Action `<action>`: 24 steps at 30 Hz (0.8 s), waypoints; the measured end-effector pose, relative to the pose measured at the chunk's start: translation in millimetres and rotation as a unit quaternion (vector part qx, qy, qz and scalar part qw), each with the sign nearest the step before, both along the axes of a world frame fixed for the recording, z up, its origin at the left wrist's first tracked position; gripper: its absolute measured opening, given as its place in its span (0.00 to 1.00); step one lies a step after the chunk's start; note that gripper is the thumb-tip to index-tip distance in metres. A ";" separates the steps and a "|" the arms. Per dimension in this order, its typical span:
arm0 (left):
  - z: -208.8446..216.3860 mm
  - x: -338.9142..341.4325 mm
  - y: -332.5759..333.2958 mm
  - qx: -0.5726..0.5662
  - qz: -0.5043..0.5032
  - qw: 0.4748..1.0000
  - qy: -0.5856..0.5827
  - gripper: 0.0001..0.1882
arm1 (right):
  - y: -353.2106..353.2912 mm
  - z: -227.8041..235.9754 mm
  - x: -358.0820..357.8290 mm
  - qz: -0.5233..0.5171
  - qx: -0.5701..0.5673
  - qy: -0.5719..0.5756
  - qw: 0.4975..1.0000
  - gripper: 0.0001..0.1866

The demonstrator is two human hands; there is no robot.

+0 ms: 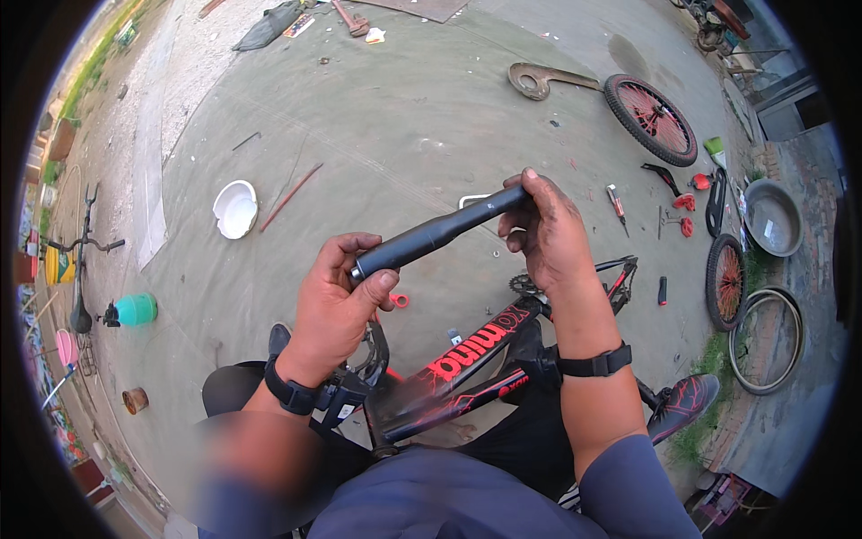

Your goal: The person assembles a bicycle by inserting a black handlebar into the stem, attaching a stem clamp, and sliding red-and-white striped handlebar grips onto the handlebar ends. The person handles the handlebar, stem, stem clamp, and grips by hand.

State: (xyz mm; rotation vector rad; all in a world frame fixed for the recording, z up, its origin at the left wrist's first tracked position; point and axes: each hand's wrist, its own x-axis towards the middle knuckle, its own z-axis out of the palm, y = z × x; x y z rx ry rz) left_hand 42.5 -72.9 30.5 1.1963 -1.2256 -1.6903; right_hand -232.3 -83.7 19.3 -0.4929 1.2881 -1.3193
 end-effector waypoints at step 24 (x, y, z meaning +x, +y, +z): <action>21.5 41.9 -16.7 -0.109 0.029 0.994 -0.005 0.25 | 4.1 -2.3 9.9 0.145 0.059 -0.097 0.983 0.16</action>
